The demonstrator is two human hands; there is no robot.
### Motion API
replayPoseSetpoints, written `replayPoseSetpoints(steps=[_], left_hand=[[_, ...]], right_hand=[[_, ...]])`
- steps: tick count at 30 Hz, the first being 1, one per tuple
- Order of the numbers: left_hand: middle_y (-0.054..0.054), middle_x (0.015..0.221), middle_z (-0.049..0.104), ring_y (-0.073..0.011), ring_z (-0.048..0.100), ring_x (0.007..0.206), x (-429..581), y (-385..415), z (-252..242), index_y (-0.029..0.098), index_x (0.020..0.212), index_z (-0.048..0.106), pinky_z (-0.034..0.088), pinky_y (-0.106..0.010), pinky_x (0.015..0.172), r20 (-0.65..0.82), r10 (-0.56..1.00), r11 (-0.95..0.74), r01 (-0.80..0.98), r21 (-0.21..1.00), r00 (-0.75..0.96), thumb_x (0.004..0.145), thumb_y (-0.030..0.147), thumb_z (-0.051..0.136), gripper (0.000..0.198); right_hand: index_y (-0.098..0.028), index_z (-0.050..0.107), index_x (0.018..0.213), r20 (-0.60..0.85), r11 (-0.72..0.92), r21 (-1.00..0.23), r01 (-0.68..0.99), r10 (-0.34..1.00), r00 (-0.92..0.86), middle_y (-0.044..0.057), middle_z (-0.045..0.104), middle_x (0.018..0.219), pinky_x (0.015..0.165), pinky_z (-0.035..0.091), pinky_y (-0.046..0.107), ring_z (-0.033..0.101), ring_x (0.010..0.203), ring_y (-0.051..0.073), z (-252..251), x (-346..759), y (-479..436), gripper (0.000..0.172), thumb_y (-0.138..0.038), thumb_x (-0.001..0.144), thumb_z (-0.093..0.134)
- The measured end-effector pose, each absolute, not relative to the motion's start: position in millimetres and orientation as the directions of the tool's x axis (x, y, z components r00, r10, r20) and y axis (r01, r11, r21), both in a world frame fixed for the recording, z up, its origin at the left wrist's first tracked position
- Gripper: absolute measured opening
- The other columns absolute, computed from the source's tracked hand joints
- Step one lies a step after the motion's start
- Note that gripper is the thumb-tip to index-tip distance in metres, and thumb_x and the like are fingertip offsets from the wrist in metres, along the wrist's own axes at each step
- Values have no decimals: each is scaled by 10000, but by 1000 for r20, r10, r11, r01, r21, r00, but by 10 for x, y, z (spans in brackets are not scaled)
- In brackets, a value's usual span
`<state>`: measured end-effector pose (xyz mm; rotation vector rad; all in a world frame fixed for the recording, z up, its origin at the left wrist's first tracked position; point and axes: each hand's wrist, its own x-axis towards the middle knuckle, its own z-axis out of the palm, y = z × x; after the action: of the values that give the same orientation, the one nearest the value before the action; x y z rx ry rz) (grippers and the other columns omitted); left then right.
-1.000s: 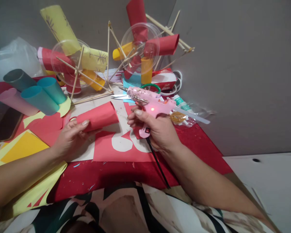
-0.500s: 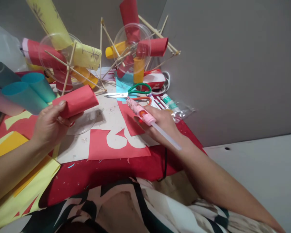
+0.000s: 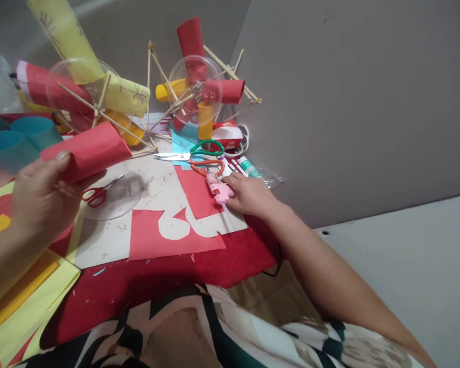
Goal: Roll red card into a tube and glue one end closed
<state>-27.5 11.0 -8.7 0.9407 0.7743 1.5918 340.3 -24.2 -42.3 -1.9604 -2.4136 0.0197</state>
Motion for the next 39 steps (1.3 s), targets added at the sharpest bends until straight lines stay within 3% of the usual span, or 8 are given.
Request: replayPoseSetpoints(steps=[7,10,12,17,22,29,34,39], left_hand=[[33,837,741,-167,718,907,-452,170,142,176,806,674,620,-437,953,332,926,-378,-505,776,-183,899,129,629,113],[13,823,712,-171,706,909,-483,157,213,159,875,660,636,-437,887,338,921,-391,-470,792,-195,909,158,634,43],[0,820,694,-171,699,891,-492,139,273,153,885,645,650,-411,818,326,922,-386,-435,813,-208,925,172,612,55],[11,726,639,-140,687,738,-497,80,398,131,824,606,663,-361,658,377,895,-446,-457,770,-238,937,115,560,123],[37,695,676,-112,712,732,-482,-8,395,123,781,661,667,-353,796,399,889,-457,-497,738,-226,931,136,625,155],[37,776,749,-221,754,991,-456,-42,358,205,830,729,659,-368,822,369,906,-423,-387,819,-209,903,260,653,119],[5,847,764,-259,723,1099,-498,43,283,194,827,725,636,-390,892,324,924,-383,-434,816,-206,842,323,729,131],[-23,881,752,-222,727,968,-506,135,146,175,872,714,640,-335,810,224,951,-302,-492,816,-212,818,369,728,202]], right_hand=[[-184,718,1097,-9,278,-166,946,959,-283,198,733,1030,702,542,419,708,839,307,-384,3570,-283,441,-495,791,651],[-235,735,1047,-19,332,-203,921,939,-342,169,749,969,626,542,401,694,705,260,-241,3471,-295,399,-532,788,672],[-256,727,1075,56,362,-190,913,932,-359,184,755,1065,653,529,432,709,826,304,-118,3253,-313,378,-539,856,606],[-252,740,1016,322,693,-333,639,721,-614,67,788,885,668,513,329,709,749,206,78,2211,-217,234,-383,957,555],[-178,709,1107,-24,764,-196,615,623,-782,114,772,1076,728,441,326,692,892,233,-26,1129,169,307,-261,962,452],[-171,731,956,-81,805,-150,574,568,-819,114,775,903,612,318,313,596,675,185,-153,629,475,235,-210,874,514],[-174,707,818,73,807,-175,564,582,-810,60,737,729,565,320,279,576,597,146,-99,903,462,97,-192,823,612],[-186,633,1076,458,767,-249,592,632,-626,23,730,767,564,449,253,614,556,116,72,1538,105,170,-215,959,513]])
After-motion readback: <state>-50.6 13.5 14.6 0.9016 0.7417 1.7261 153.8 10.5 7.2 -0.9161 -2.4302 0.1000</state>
